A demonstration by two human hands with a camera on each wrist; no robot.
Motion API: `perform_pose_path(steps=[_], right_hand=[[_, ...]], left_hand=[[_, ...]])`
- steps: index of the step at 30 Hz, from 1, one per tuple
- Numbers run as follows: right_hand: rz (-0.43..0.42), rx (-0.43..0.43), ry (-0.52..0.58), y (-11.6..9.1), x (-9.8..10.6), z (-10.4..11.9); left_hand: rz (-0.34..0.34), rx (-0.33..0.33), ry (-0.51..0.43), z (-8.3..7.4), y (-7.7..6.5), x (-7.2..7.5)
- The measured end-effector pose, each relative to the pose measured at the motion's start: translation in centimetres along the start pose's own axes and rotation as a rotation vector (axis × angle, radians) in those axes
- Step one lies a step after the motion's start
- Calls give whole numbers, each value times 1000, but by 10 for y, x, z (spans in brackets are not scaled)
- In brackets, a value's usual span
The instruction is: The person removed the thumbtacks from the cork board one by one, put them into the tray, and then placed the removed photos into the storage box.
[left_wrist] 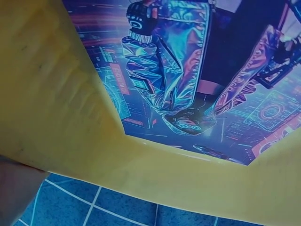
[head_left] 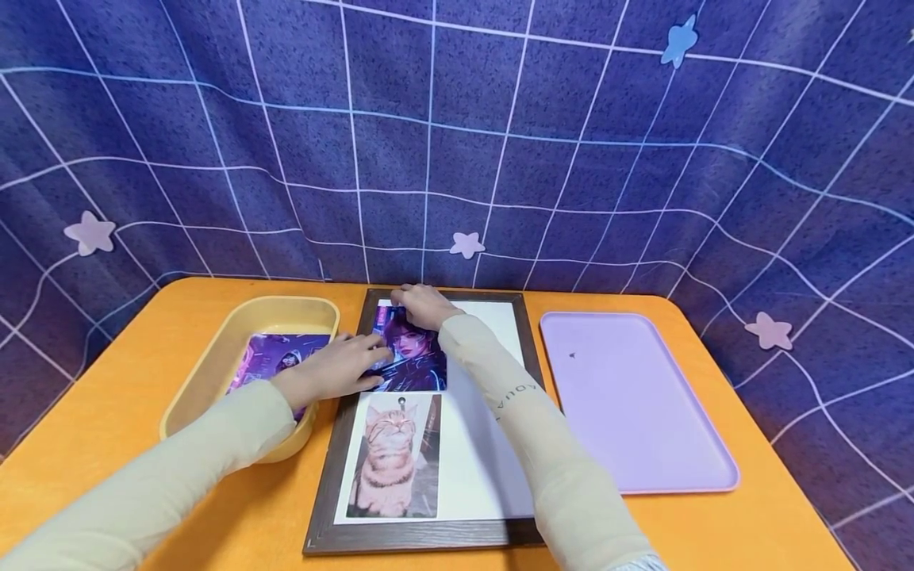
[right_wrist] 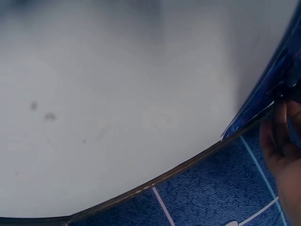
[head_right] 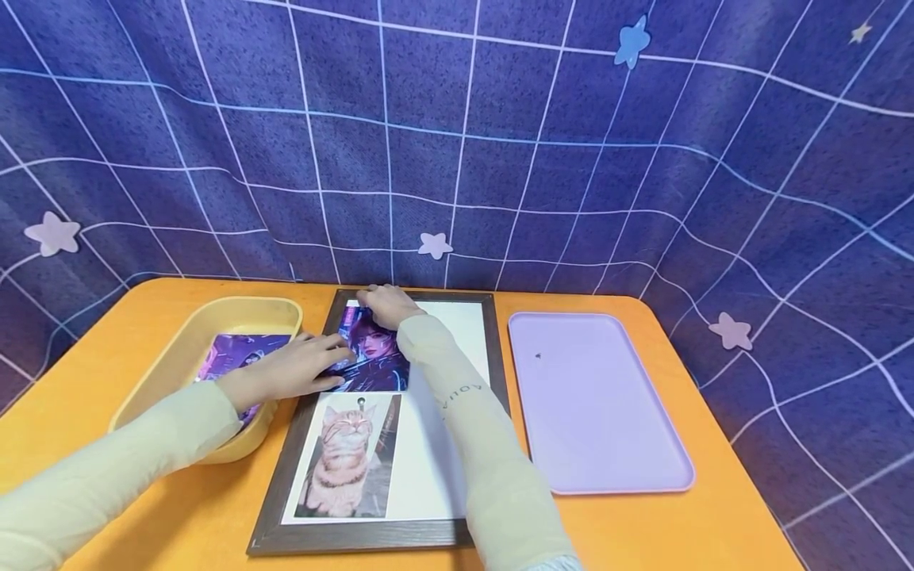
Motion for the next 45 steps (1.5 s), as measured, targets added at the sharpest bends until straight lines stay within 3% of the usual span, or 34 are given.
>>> perform_pose_path(steps=[13, 32, 45], right_hand=[[-14, 49, 59, -1, 5, -3], [-12, 73, 37, -5, 4, 0], [-50, 134, -18, -3, 5, 3]], left_hand=[[-24, -9, -9, -1, 0, 2], [-11, -2, -8, -3, 0, 0], [-4, 8, -4, -1, 0, 0]])
Point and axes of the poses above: each hand's wrist, its own y-axis towards the middle knuckle, its own x-axis out of the back of the hand, z = x × y, the point moved 5 cm from there along y, towards the middle knuckle, and after that the axes turned 11 degrees about -z, right-handed, at the moved point
